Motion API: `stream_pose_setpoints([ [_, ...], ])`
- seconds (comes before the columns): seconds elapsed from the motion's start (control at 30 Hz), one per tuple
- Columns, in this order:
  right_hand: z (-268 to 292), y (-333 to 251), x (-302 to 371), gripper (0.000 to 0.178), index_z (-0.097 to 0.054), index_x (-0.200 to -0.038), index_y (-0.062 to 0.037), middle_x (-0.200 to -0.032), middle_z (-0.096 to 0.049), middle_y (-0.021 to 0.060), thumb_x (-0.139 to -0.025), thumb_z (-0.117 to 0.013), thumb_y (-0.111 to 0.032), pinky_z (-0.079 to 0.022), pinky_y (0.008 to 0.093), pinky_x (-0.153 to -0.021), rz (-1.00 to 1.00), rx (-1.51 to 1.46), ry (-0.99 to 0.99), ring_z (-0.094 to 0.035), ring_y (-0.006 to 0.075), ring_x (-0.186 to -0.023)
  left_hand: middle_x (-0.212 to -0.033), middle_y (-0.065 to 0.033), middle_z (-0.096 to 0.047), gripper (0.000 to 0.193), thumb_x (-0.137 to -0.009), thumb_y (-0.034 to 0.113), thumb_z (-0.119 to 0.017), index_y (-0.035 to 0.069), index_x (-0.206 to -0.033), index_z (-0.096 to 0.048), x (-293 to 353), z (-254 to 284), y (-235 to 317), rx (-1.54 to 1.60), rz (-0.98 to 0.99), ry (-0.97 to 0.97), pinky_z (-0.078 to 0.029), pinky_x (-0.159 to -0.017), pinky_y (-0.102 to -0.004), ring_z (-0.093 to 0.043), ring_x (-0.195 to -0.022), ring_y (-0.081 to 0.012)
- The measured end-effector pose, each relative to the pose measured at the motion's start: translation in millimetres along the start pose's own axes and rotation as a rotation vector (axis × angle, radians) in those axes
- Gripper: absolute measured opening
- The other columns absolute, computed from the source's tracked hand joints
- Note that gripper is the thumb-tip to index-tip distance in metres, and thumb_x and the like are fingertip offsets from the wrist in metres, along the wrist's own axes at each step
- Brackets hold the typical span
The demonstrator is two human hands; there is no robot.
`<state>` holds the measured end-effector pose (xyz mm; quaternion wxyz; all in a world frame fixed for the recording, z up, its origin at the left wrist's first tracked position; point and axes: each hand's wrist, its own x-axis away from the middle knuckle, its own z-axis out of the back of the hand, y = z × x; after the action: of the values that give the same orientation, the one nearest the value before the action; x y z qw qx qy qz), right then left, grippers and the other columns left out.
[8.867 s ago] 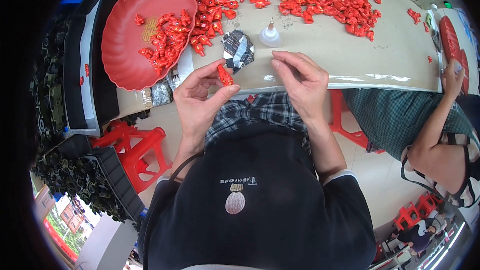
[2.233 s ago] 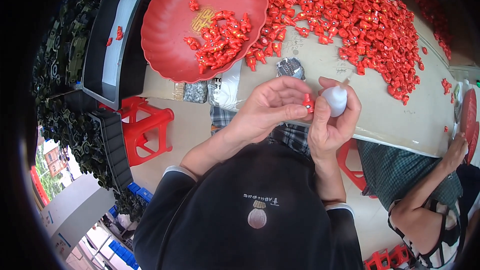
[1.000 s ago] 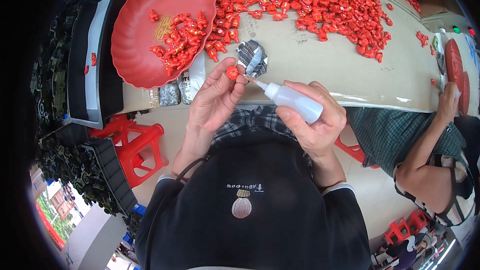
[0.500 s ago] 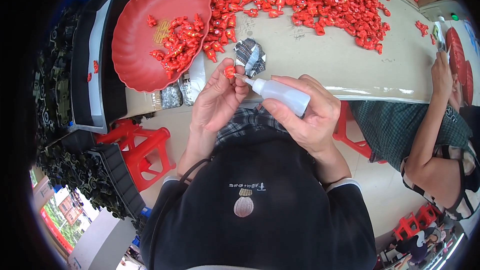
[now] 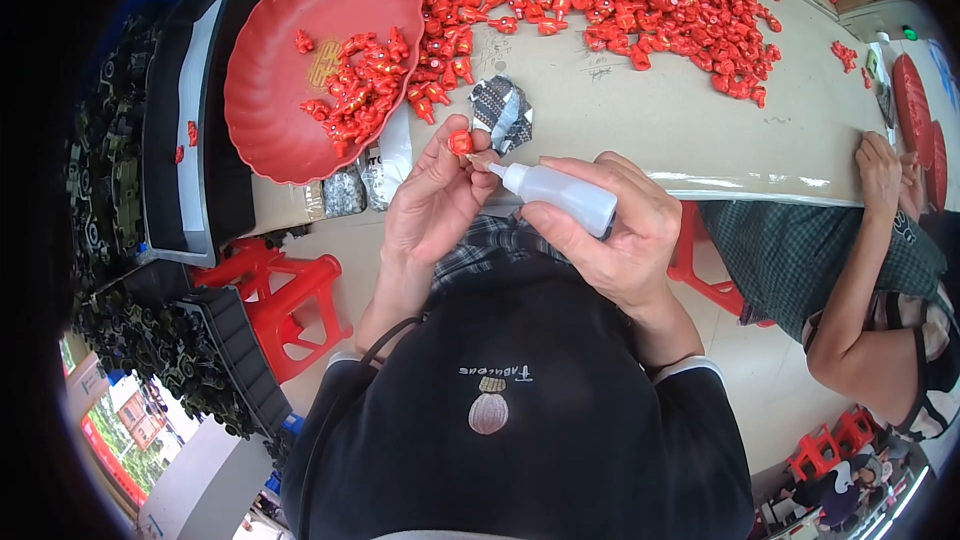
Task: The person applies glue from a glue bottle to small red plastic components, then attaches them to a larger base.
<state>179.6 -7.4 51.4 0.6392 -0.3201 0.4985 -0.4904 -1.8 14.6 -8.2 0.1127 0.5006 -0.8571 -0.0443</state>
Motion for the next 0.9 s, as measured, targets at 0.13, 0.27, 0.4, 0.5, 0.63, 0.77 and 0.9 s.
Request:
stream_pose_setpoints([
  [0.13, -0.1, -0.2, -0.3, 0.032, -0.063, -0.09, 0.0018, -0.062, -0.056, 0.0088, -0.062, -0.075, -0.01, -0.037, 0.0246, -0.048, 0.003, -0.001, 0.007, -0.05, 0.015, -0.052, -0.104, -0.0127, -0.054, 0.027, -0.087, 0.008, -0.05, 0.004, -0.114, -0.049, 0.5, -1.6, 0.5, -0.007, -0.004, 0.016, -0.045, -0.081, -0.0281, -0.052, -0.091, -0.0198],
  [0.27, -1.3, -0.2, -0.8, 0.032, -0.063, -0.09, 0.0022, -0.062, -0.056, 0.0089, -0.063, -0.075, -0.01, -0.037, 0.0244, -0.048, -0.026, -0.03, 0.031, -0.05, 0.0149, -0.053, -0.104, -0.013, -0.053, 0.028, -0.087, 0.008, -0.05, 0.004, -0.114, -0.049, 1.0, -4.3, 1.2, -0.018, 0.001, 0.027, -0.045, -0.08, -0.0285, -0.053, -0.091, -0.0197],
  [0.4, -1.9, 1.4, 0.2, 0.032, -0.063, -0.091, 0.0024, -0.063, -0.057, 0.009, -0.063, -0.075, -0.009, -0.037, 0.024, -0.049, -0.034, -0.042, 0.035, -0.05, 0.0148, -0.054, -0.104, -0.0132, -0.053, 0.028, -0.087, 0.008, -0.05, 0.003, -0.115, -0.049, 2.0, -4.2, 1.1, -0.019, -0.004, 0.021, -0.045, -0.08, -0.0288, -0.053, -0.091, -0.0199],
  [0.5, -2.9, 2.7, -0.6, 0.032, -0.063, -0.091, 0.0028, -0.063, -0.057, 0.0093, -0.063, -0.075, -0.009, -0.037, 0.0241, -0.049, -0.008, -0.057, 0.037, -0.05, 0.0147, -0.054, -0.104, -0.0135, -0.053, 0.028, -0.087, 0.007, -0.049, 0.003, -0.115, -0.048, 2.0, -4.0, 1.1, -0.014, -0.005, 0.014, -0.045, -0.08, -0.0288, -0.053, -0.091, -0.0201],
  [0.63, -2.3, 2.5, -0.4, 0.032, -0.063, -0.091, 0.003, -0.064, -0.057, 0.0095, -0.064, -0.075, -0.009, -0.037, 0.0242, -0.048, -0.02, -0.044, 0.026, -0.05, 0.0146, -0.053, -0.105, -0.0136, -0.053, 0.028, -0.087, 0.007, -0.05, 0.003, -0.115, -0.049, 2.1, -4.2, 1.0, -0.016, -0.002, 0.017, -0.045, -0.08, -0.0287, -0.053, -0.09, -0.0203],
  [0.77, -2.9, 2.3, -0.6, 0.032, -0.062, -0.091, 0.0029, -0.064, -0.058, 0.0094, -0.064, -0.075, -0.009, -0.037, 0.0239, -0.048, -0.004, -0.045, 0.033, -0.05, 0.0143, -0.053, -0.105, -0.0134, -0.053, 0.028, -0.087, 0.008, -0.05, 0.003, -0.115, -0.049, 2.0, -3.5, 0.6, -0.024, -0.007, 0.015, -0.045, -0.079, -0.0289, -0.053, -0.09, -0.0202],
  [0.9, -3.2, 3.1, -0.2, 0.032, -0.062, -0.091, 0.0026, -0.064, -0.057, 0.0091, -0.064, -0.075, -0.009, -0.037, 0.0237, -0.048, 0.002, -0.048, 0.031, -0.05, 0.0139, -0.053, -0.105, -0.0132, -0.053, 0.028, -0.087, 0.008, -0.05, 0.004, -0.115, -0.049, 2.0, -4.0, 0.9, -0.034, -0.007, 0.009, -0.044, -0.079, -0.0288, -0.053, -0.09, -0.02],
])
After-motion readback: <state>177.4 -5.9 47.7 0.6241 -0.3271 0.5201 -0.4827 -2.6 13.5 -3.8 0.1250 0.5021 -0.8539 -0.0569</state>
